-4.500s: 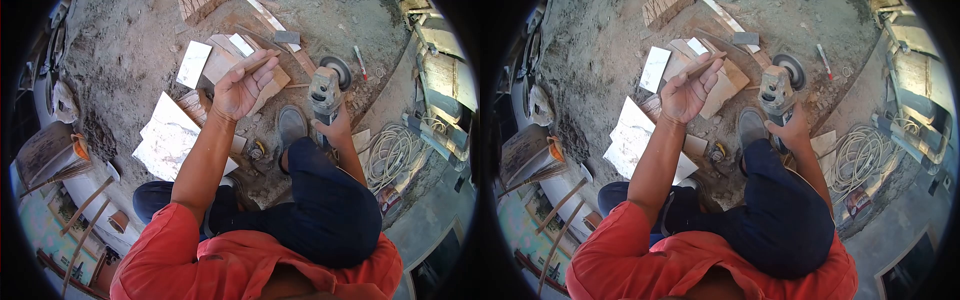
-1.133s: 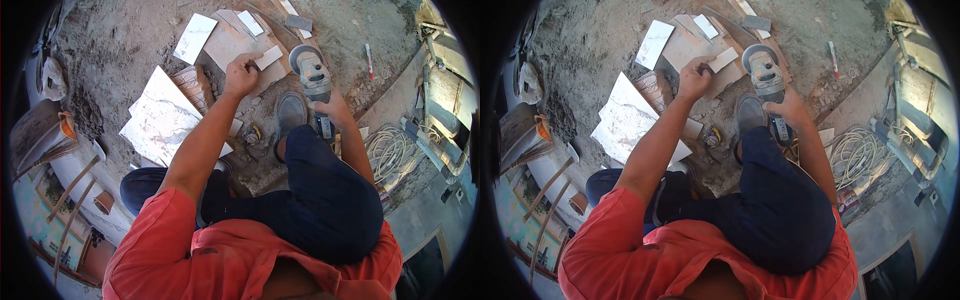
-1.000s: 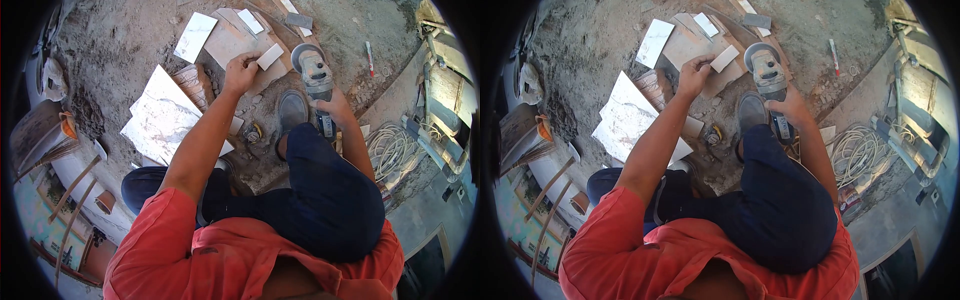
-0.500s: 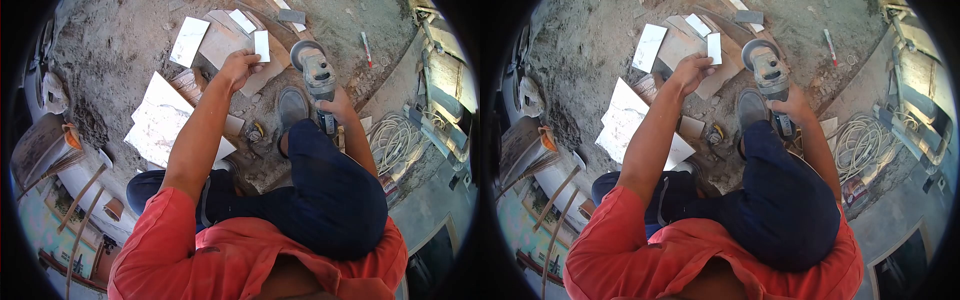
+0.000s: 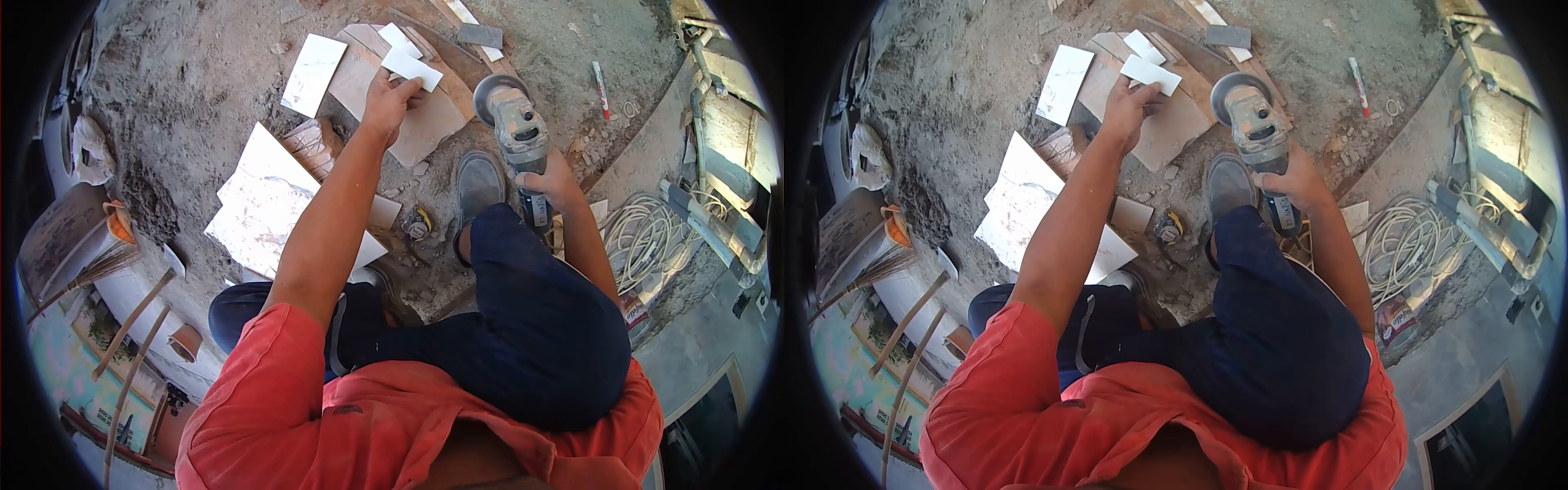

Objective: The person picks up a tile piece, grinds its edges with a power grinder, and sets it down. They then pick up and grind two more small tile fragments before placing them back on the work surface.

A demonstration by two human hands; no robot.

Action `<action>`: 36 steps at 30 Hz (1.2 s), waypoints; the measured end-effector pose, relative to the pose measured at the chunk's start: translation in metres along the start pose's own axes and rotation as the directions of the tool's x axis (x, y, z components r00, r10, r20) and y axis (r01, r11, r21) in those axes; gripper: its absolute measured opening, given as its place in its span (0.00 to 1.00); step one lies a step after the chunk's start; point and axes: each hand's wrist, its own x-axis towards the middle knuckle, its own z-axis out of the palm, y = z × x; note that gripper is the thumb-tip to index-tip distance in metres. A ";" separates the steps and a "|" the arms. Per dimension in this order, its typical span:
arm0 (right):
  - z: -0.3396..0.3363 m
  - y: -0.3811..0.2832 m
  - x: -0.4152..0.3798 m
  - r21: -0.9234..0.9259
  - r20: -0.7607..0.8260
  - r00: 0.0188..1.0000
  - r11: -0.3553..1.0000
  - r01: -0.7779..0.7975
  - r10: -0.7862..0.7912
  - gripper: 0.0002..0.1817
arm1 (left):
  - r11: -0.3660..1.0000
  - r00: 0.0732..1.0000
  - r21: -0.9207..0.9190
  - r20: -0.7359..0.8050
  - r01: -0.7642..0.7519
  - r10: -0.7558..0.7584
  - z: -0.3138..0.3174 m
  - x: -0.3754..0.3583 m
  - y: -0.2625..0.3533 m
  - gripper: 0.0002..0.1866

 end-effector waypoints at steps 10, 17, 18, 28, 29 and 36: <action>-0.002 -0.002 0.002 0.026 0.000 1.000 1.000 -0.011 0.011 0.40 | 0.994 0.992 -0.028 -0.067 -0.105 0.103 0.008 -0.003 0.009 0.18; -0.004 0.002 0.009 -0.065 -0.022 0.999 0.997 0.048 -0.050 0.32 | 0.979 0.973 0.041 -0.110 -0.201 0.205 -0.002 0.006 -0.011 0.11; -0.002 -0.001 0.010 -0.067 -0.023 0.999 0.997 0.047 -0.049 0.32 | 0.976 0.977 0.108 -0.074 -0.189 0.198 -0.002 0.004 -0.013 0.10; 0.007 -0.038 0.027 -0.045 -0.001 0.997 0.996 -0.081 0.081 0.28 | 0.658 0.915 0.684 0.033 -0.314 0.402 -0.013 -0.007 -0.026 0.08; 0.009 -0.042 0.028 0.004 0.020 0.992 0.992 -0.126 0.126 0.28 | 0.661 0.915 0.683 0.029 -0.311 0.402 -0.015 -0.004 -0.029 0.08; 0.010 -0.040 0.038 0.018 0.091 0.988 0.992 -0.128 0.126 0.28 | 0.475 0.784 0.738 0.118 -0.479 0.609 -0.019 -0.001 -0.040 0.09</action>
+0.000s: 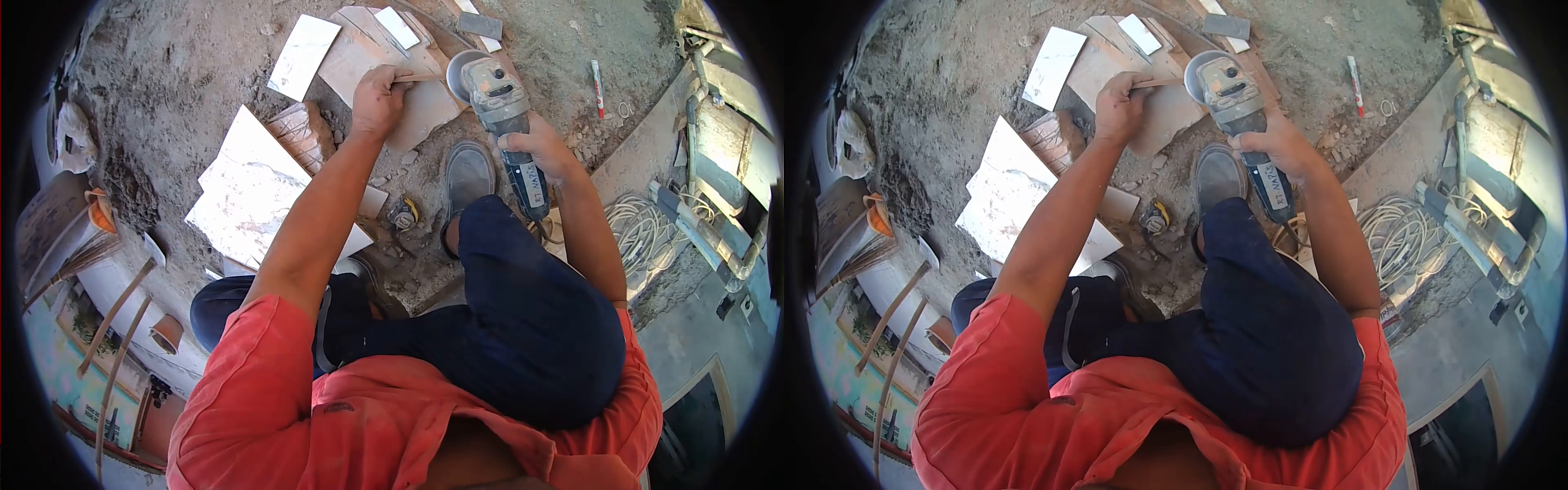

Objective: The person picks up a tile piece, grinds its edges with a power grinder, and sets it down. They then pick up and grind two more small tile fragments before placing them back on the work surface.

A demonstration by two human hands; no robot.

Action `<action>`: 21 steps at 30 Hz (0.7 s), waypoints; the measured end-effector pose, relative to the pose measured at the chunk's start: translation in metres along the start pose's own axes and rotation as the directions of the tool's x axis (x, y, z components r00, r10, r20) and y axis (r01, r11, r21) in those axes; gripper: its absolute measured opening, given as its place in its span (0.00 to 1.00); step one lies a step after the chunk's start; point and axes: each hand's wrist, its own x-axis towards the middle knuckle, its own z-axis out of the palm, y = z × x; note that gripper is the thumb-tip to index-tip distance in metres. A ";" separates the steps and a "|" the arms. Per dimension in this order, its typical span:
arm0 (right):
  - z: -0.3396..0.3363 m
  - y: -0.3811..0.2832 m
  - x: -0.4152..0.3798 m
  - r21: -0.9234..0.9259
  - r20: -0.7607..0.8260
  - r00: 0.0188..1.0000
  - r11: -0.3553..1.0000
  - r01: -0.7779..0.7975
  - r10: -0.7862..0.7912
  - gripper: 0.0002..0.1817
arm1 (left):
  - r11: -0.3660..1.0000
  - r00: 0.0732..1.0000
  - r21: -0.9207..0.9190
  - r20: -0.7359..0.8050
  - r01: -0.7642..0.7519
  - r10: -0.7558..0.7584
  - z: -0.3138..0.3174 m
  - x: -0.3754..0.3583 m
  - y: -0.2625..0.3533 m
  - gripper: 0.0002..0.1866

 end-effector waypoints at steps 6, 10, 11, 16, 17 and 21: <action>0.005 -0.003 0.003 -0.013 0.039 0.997 0.998 -0.066 0.067 0.32 | 1.000 1.000 0.017 -0.008 -0.003 0.003 0.001 0.000 -0.001 0.11; 0.009 0.000 0.006 0.034 -0.018 0.999 0.999 -0.036 0.037 0.35 | 1.000 1.000 0.018 -0.001 0.005 -0.005 -0.001 0.000 0.002 0.12; 0.010 0.000 0.006 0.024 -0.031 0.999 0.999 -0.037 0.037 0.34 | 1.000 1.000 0.018 -0.002 0.004 -0.004 -0.001 0.001 0.002 0.12; 0.007 0.001 0.005 0.004 -0.011 0.998 0.998 -0.065 0.065 0.35 | 0.999 1.000 0.024 0.002 0.026 -0.026 -0.001 0.000 0.001 0.12; 0.007 0.000 0.004 -0.006 0.004 0.998 0.998 -0.066 0.066 0.36 | 0.999 1.000 0.024 0.001 0.028 -0.028 -0.001 0.000 0.000 0.12; 0.006 -0.001 0.005 -0.013 0.018 0.997 0.998 -0.069 0.069 0.35 | 0.999 1.000 0.031 -0.006 0.022 -0.022 0.000 0.001 0.002 0.12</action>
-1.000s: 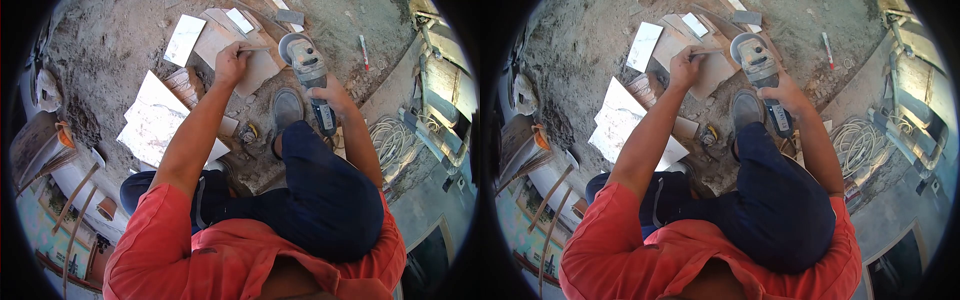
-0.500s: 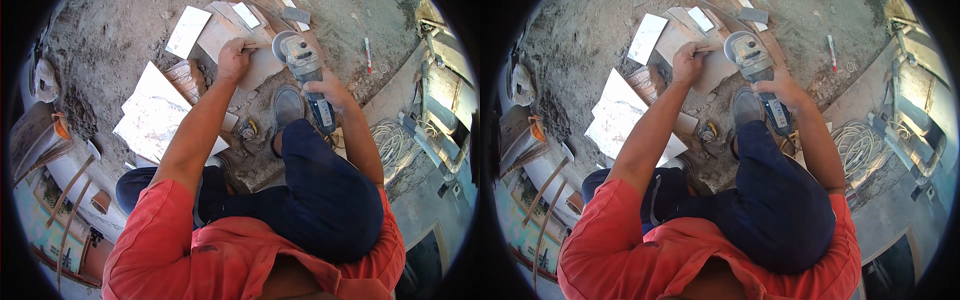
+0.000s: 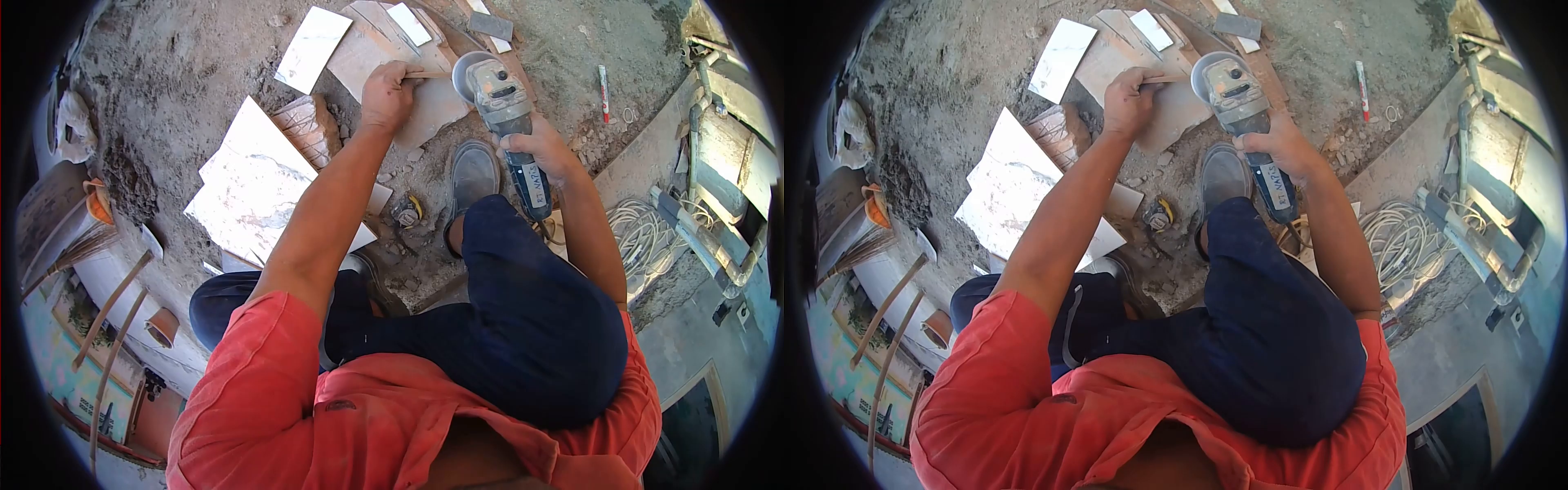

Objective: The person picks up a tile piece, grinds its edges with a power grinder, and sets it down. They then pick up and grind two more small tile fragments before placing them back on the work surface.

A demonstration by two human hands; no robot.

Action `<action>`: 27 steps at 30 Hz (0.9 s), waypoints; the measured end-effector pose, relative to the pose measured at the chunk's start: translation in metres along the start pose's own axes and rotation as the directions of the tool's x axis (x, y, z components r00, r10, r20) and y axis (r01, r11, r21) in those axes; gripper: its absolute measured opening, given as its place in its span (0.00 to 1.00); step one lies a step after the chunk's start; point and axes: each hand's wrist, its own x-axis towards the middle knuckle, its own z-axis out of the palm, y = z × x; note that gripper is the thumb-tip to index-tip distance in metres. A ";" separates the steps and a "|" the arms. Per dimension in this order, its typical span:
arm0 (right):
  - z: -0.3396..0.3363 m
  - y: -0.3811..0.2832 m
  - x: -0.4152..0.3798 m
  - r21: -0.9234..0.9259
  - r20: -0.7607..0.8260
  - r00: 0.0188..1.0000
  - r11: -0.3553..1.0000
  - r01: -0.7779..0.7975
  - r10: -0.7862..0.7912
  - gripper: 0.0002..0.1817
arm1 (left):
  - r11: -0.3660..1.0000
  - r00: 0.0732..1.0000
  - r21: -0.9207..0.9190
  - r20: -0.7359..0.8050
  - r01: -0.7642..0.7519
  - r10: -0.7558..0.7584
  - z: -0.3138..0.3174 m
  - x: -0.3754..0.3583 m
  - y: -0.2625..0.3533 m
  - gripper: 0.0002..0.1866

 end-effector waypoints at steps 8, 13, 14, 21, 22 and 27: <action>0.001 0.002 0.000 -0.010 0.011 1.000 1.000 0.015 -0.015 0.30 | 1.000 1.000 -0.016 0.023 0.011 -0.011 0.000 0.001 -0.003 0.12; 0.001 0.000 -0.004 -0.021 -0.029 1.000 1.000 0.009 -0.009 0.30 | 1.000 1.000 0.009 0.007 0.009 -0.009 0.001 0.001 -0.001 0.12; 0.000 -0.002 -0.004 -0.026 -0.027 1.000 1.000 0.006 -0.006 0.30 | 1.000 1.000 0.010 0.007 0.008 -0.008 0.001 0.001 0.000 0.12; -0.003 0.006 -0.003 -0.018 -0.046 0.999 1.000 0.012 -0.013 0.29 | 0.997 0.999 -0.070 0.016 0.044 -0.043 0.000 0.001 -0.001 0.08; -0.006 0.006 -0.003 -0.035 -0.065 0.998 0.999 0.003 -0.006 0.29 | 0.996 0.999 -0.076 0.013 0.048 -0.047 0.001 0.002 -0.001 0.08; -0.003 0.002 -0.003 -0.048 -0.065 0.998 0.999 0.002 -0.005 0.31 | 0.999 1.000 -0.030 0.009 0.025 -0.025 -0.001 0.002 0.001 0.10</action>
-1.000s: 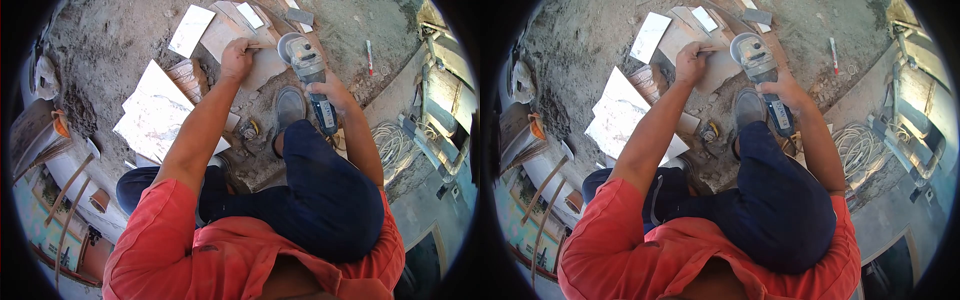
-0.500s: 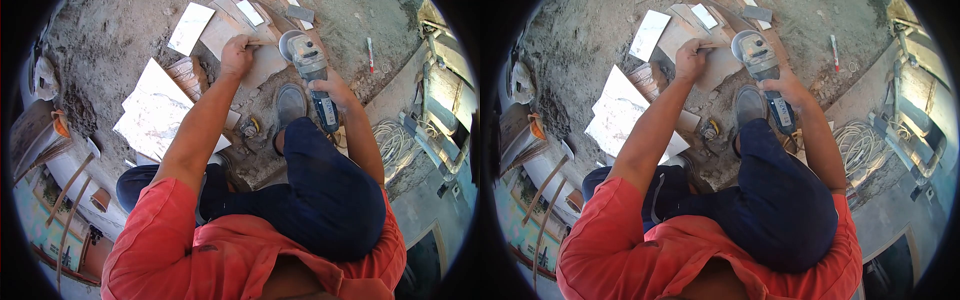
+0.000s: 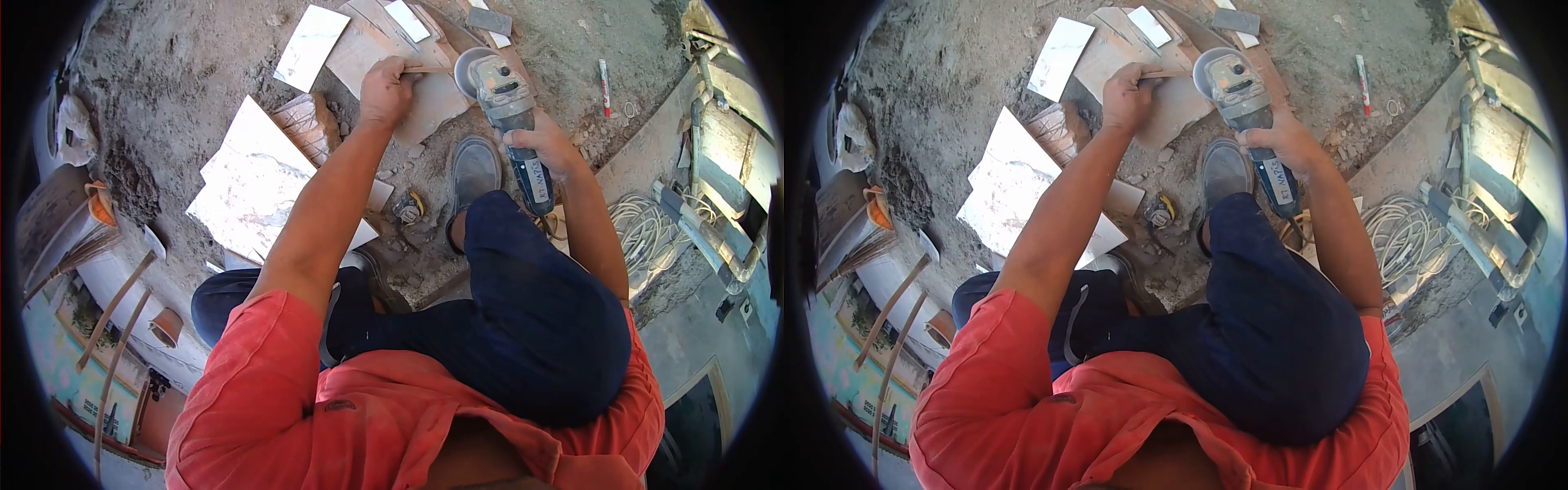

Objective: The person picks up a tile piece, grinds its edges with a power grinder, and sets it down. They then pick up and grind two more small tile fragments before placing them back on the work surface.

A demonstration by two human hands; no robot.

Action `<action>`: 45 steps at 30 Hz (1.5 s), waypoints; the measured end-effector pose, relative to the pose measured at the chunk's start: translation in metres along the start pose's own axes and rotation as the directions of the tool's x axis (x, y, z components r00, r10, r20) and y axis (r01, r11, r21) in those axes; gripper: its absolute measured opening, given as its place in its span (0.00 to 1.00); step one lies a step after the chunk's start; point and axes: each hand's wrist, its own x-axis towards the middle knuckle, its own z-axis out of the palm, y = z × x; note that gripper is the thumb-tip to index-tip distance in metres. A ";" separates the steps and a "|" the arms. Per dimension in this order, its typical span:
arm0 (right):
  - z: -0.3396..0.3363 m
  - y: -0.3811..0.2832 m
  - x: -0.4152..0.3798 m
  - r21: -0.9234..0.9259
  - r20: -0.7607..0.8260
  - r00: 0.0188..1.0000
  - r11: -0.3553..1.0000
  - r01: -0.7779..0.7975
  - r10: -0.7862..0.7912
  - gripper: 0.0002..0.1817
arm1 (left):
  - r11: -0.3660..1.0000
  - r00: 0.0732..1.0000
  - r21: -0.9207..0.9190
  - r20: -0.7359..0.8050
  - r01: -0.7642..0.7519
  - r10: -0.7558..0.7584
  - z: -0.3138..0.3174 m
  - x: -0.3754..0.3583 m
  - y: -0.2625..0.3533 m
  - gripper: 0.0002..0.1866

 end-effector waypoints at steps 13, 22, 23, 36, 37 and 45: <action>-0.003 0.009 0.005 0.087 0.055 0.998 0.996 -0.021 0.016 0.34 | 1.000 1.000 -0.005 -0.008 -0.008 0.008 0.002 0.000 -0.003 0.08; 0.001 0.003 0.007 0.060 0.037 0.999 0.998 0.004 -0.006 0.33 | 0.999 1.000 0.038 0.005 -0.018 0.018 0.001 -0.001 -0.001 0.12; 0.002 0.003 0.008 0.061 0.041 0.999 0.998 -0.013 0.011 0.34 | 0.999 1.000 0.037 0.007 -0.020 0.020 0.001 0.000 -0.001 0.12; -0.004 0.008 0.005 0.062 0.062 0.998 0.998 0.013 -0.017 0.34 | 1.000 1.000 -0.004 -0.005 0.021 -0.021 0.002 -0.001 0.000 0.09; 0.001 0.003 0.005 0.076 0.060 0.998 0.997 0.027 -0.032 0.33 | 1.000 1.000 -0.001 -0.002 0.016 -0.016 0.002 -0.001 -0.001 0.09; 0.011 0.000 0.013 0.054 0.099 0.995 0.998 0.016 -0.022 0.30 | 1.000 1.000 0.018 -0.004 -0.007 0.007 0.002 -0.001 0.000 0.10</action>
